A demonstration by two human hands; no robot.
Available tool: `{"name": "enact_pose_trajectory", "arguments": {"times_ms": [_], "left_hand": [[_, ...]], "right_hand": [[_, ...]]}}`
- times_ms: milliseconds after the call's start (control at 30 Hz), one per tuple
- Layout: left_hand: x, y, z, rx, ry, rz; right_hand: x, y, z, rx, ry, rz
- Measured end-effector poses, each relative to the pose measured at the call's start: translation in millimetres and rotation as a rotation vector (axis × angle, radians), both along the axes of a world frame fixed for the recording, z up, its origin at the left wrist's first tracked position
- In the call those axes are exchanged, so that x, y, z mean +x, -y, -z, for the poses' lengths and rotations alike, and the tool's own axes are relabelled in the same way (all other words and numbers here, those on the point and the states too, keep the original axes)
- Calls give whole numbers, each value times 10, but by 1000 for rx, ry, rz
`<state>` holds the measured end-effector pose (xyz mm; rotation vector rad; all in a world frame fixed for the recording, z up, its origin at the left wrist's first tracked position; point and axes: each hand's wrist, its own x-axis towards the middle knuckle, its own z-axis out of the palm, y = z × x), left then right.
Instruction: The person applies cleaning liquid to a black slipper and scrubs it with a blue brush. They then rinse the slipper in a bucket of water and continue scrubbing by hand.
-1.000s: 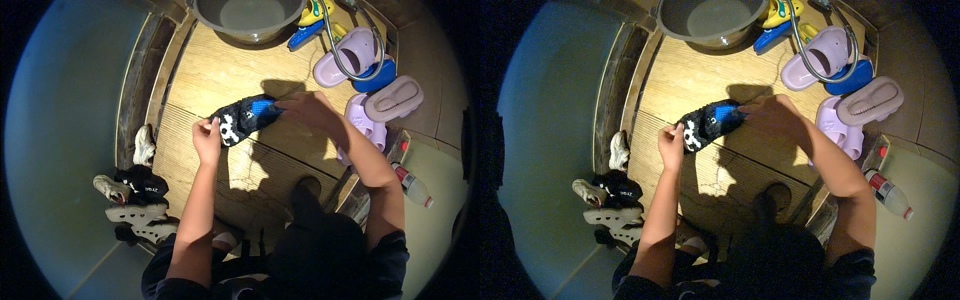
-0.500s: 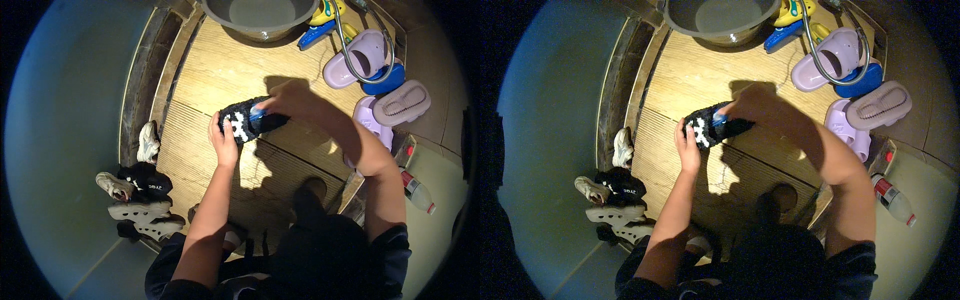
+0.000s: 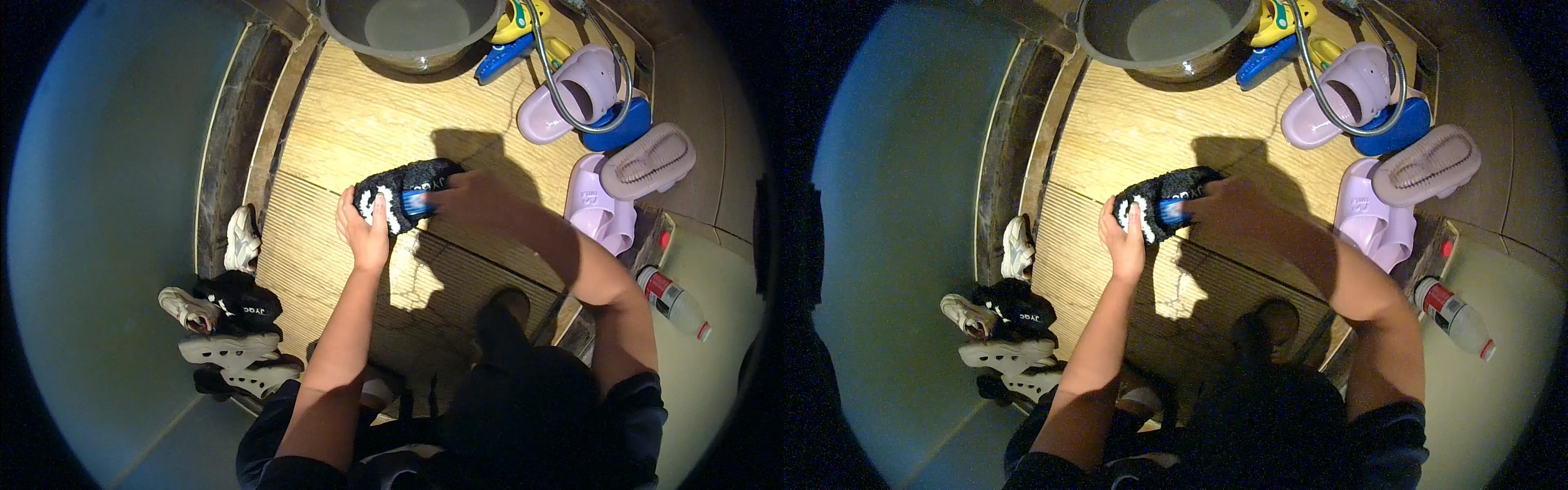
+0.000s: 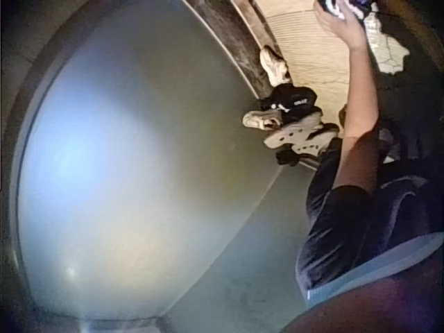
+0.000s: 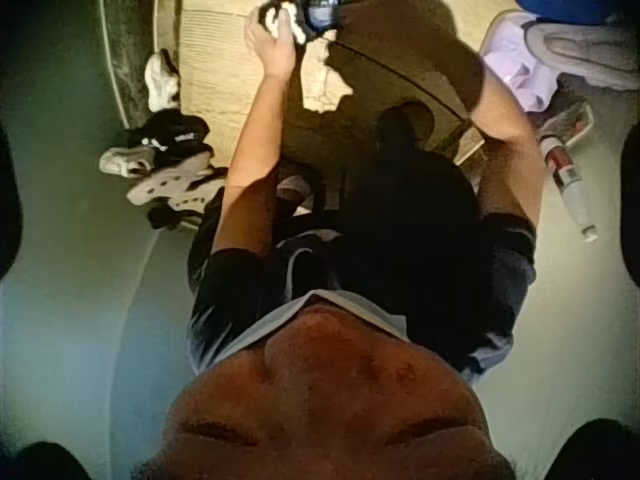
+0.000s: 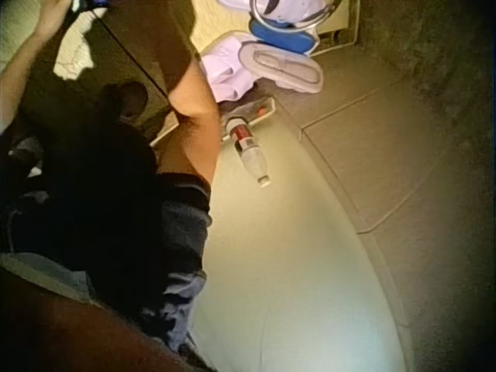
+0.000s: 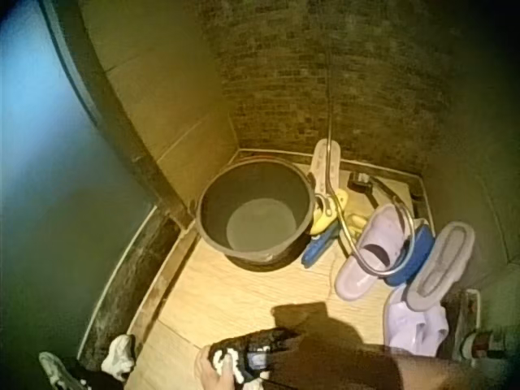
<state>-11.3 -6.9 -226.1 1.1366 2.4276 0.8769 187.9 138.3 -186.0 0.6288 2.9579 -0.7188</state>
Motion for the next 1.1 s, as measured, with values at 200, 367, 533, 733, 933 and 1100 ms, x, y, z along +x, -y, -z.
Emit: {"name": "enact_pose_trajectory", "arguments": {"times_ms": [200,367,533,733,933,1100], "left_hand": [[311,30,-103,-3,-6,18],[599,75,-276,-56,-74,10],[893,0,-487,-39,-123,-18],[941,-126,-671,-26,-84,-62],[744,-271,-586,-132,762,-504],[553,-126,-445,-110,1349,-481]], "right_hand": [[1028,-222,-112,-60,-30,179],[718,196,-392,37,68,101],[1022,106,-187,-7,6,192],[1482,-141,-294,126,7,391],[735,12,-50,123,-153,407],[506,23,27,-251,-339,422]]}}
